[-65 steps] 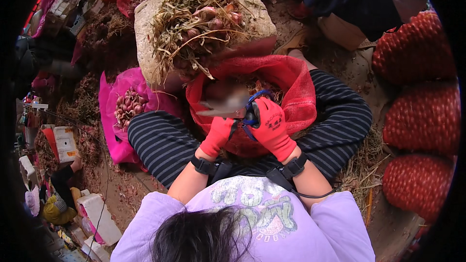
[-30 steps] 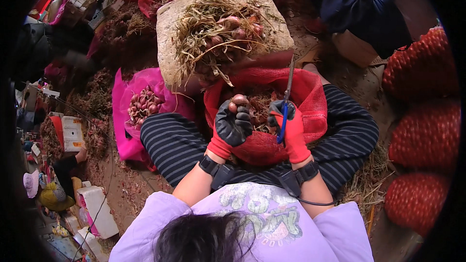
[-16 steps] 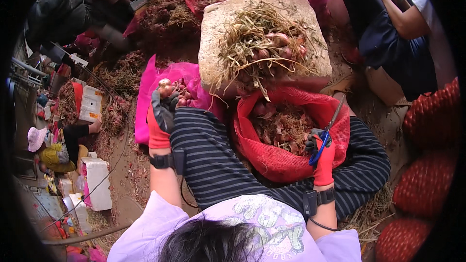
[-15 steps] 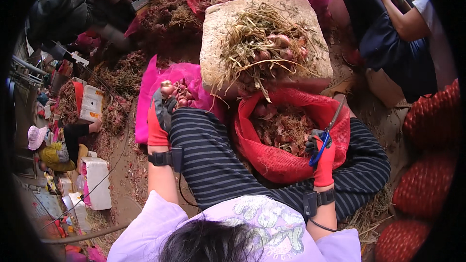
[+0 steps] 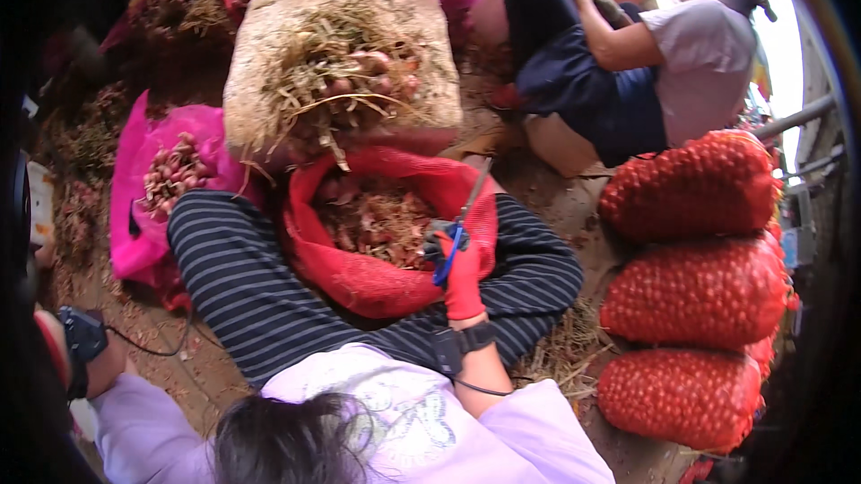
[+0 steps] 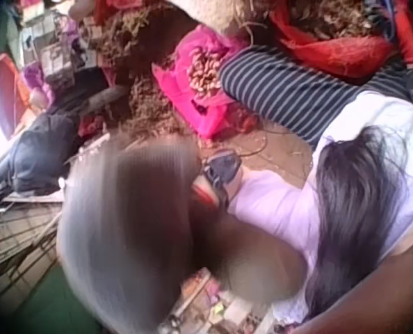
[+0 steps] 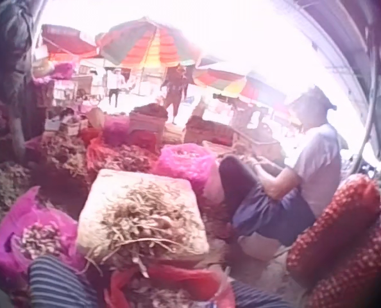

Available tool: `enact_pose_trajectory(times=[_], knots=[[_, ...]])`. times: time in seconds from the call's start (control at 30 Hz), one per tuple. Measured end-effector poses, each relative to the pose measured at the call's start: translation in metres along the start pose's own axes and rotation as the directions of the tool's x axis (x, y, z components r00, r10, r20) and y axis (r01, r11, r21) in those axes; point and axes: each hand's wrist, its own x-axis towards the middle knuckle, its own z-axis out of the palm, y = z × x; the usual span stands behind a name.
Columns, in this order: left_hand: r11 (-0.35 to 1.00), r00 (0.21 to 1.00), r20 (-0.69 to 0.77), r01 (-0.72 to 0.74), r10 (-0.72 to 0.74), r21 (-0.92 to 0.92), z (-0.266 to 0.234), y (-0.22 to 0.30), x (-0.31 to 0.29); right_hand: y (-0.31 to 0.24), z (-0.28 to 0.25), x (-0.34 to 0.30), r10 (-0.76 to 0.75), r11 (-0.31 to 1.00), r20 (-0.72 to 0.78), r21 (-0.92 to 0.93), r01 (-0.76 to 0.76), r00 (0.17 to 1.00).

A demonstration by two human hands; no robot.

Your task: The recorder sits on the ground and uses scissors to trim the roots and stalks of shallots, then places the trimmed shallots into a red net bag.

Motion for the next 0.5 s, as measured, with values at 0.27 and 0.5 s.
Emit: enact_pose_trajectory(times=[0.27,0.5], knots=[[0.982,0.992,-0.1,0.06,-0.079,-0.182,0.052,0.0,0.014,-0.021,-0.013,-0.008,-0.142,0.983,-0.009,-0.115,0.14,0.99],[0.871,0.945,-0.208,0.128,-0.252,-0.474,0.067,0.005,-0.015,-0.015,-0.018,-0.019,-0.296,0.904,0.056,-0.305,0.299,0.953]])
